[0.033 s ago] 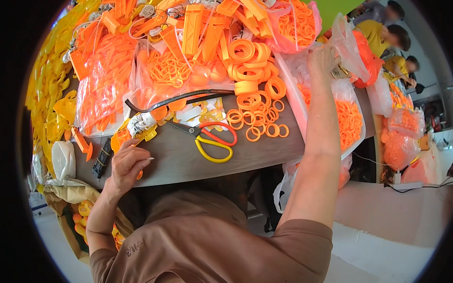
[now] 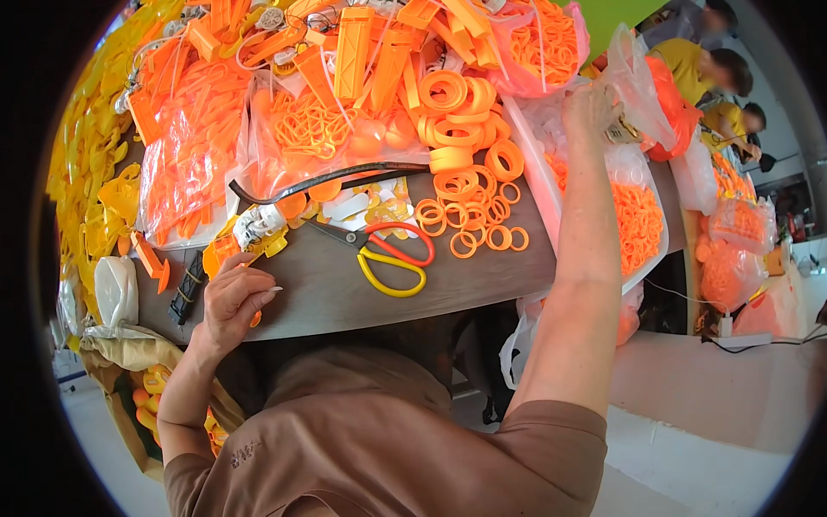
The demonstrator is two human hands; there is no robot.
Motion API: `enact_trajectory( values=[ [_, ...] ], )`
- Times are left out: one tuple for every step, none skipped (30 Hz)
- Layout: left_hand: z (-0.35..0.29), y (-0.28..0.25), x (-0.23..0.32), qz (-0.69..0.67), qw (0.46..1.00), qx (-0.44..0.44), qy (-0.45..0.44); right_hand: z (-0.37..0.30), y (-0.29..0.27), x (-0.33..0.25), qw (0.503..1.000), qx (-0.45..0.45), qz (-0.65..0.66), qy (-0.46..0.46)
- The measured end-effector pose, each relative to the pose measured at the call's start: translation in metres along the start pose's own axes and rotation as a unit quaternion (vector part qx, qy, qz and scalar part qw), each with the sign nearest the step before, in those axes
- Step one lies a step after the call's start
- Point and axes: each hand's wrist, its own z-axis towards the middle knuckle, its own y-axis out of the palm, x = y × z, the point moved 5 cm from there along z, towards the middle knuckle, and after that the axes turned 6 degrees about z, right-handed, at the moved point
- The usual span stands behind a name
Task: Assembling a yellow toy gun by putting together plastic components and applying stickers.
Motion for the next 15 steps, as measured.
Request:
enact_trajectory(
  values=[
    [0.000, -0.001, 0.000, -0.002, 1.000, -0.004, -0.003, 0.000, -0.003, 0.000, 1.000, 0.016, 0.008, 0.008],
    [0.000, -0.001, 0.001, -0.006, 1.000, -0.008, -0.004, -0.001, -0.006, 0.003, 0.999, 0.031, 0.014, 0.017],
    [0.000, -0.002, 0.001, -0.006, 1.000, -0.008, -0.007, -0.001, -0.010, 0.008, 0.999, 0.030, 0.015, 0.015],
    [-0.001, -0.004, 0.000, -0.018, 1.000, 0.001, -0.012, 0.000, -0.016, 0.015, 0.996, 0.025, 0.079, 0.018],
    [-0.001, -0.005, 0.000, -0.030, 0.999, 0.009, -0.017, -0.001, -0.021, 0.020, 0.989, 0.021, 0.142, 0.021],
    [-0.002, -0.005, -0.001, -0.028, 0.999, 0.010, -0.026, -0.011, -0.035, 0.010, 0.962, 0.028, 0.270, 0.030],
    [-0.004, -0.006, -0.005, -0.050, 0.997, 0.011, -0.052, -0.028, -0.056, -0.004, 0.917, 0.033, 0.396, 0.039],
    [-0.006, -0.007, -0.008, -0.069, 0.994, 0.012, -0.079, -0.044, -0.067, -0.021, 0.850, -0.052, 0.522, 0.054],
    [-0.007, -0.008, -0.008, -0.062, 0.994, 0.013, -0.094, -0.065, -0.079, -0.043, 0.758, -0.139, 0.633, 0.068],
    [-0.008, -0.008, -0.010, -0.070, 0.993, 0.031, -0.092, -0.095, -0.100, -0.081, 0.629, -0.180, 0.752, 0.077],
    [-0.006, -0.011, -0.010, -0.083, 0.992, 0.047, -0.083, -0.127, -0.125, -0.116, 0.486, -0.211, 0.843, 0.092],
    [-0.004, -0.012, -0.008, -0.100, 0.990, 0.052, -0.089, -0.157, -0.132, -0.140, 0.440, -0.269, 0.852, 0.095],
    [-0.001, -0.014, -0.007, -0.116, 0.987, 0.057, -0.094, -0.184, -0.135, -0.161, 0.391, -0.324, 0.856, 0.098],
    [-0.001, -0.010, -0.011, -0.150, 0.981, 0.064, -0.108, -0.208, -0.140, -0.187, 0.313, -0.363, 0.872, 0.097],
    [-0.003, -0.011, -0.011, -0.145, 0.980, 0.041, -0.128, -0.227, -0.146, -0.211, 0.232, -0.400, 0.882, 0.095]
  ],
)
